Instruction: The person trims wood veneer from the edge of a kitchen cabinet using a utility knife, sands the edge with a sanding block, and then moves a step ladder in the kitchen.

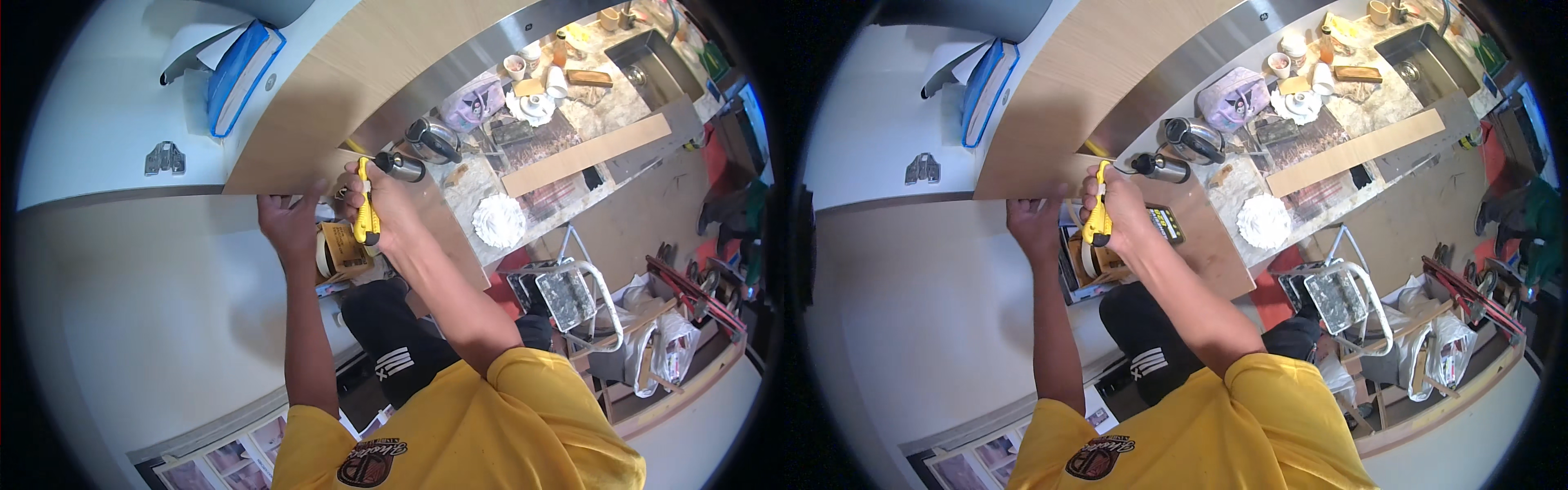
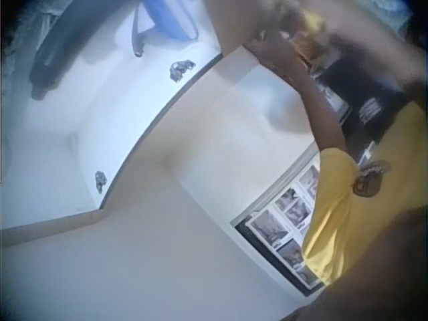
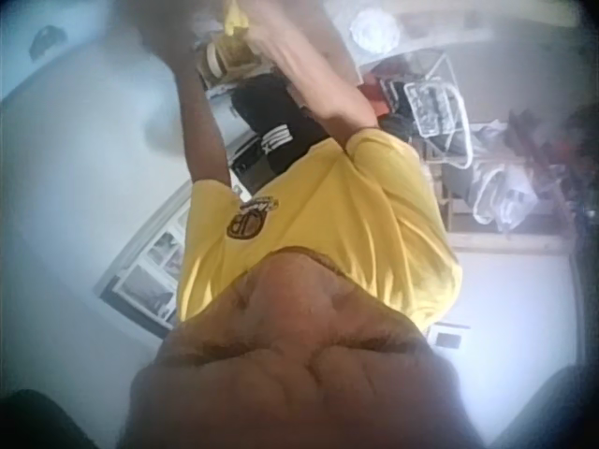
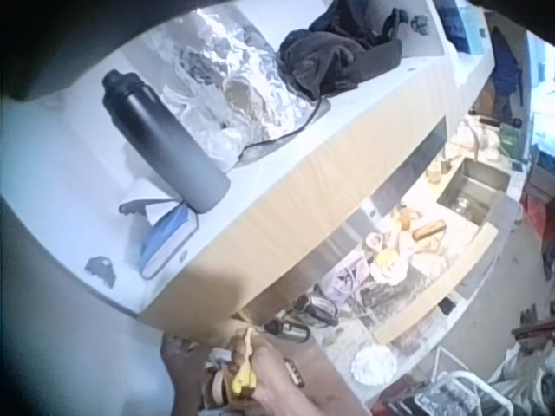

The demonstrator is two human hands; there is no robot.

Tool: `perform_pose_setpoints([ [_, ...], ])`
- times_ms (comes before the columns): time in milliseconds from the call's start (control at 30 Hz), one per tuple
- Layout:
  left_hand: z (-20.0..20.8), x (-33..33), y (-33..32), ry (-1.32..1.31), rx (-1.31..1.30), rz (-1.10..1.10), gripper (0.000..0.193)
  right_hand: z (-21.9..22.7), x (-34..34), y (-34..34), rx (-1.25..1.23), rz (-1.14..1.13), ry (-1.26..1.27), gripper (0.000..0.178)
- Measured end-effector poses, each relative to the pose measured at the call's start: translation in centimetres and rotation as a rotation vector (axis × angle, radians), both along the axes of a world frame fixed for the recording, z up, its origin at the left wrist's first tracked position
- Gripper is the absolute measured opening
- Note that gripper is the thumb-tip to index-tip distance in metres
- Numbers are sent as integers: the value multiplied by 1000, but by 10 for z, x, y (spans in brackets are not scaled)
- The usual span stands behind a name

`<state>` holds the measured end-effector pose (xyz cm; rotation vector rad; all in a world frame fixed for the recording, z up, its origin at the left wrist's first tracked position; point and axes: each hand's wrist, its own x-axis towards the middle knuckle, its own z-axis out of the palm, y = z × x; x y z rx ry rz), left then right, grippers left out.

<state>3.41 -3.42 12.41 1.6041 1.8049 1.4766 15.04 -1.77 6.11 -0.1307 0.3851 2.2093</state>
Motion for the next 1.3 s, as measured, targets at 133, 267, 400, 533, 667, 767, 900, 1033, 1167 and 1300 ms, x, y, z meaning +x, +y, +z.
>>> perform_pose_setpoints([
  [133,-24,7,5,81,91,35,74,-9,-2,-5,97,-19,-29,23],
  [267,-37,2,9,49,86,54,72,-17,9,-2,78,8,10,24],
  [400,-35,7,9,92,35,102,69,-5,6,-6,26,-37,-5,26],
  [533,-34,5,8,76,36,114,70,-19,11,-7,80,7,67,29],
  [667,-39,1,11,50,67,117,73,-33,9,-6,225,-12,45,34],
  [767,-39,-3,12,124,36,138,75,-52,17,3,342,30,124,35],
  [900,-40,0,12,74,42,145,77,-41,10,-5,196,21,65,35],
  [1033,-37,2,11,110,41,174,75,-41,7,-6,155,19,147,30],
  [1167,-38,4,10,32,77,146,75,-27,6,-12,147,-19,-56,26],
  [1300,-37,1,10,75,55,124,75,-26,6,-18,-38,8,34,28],
])
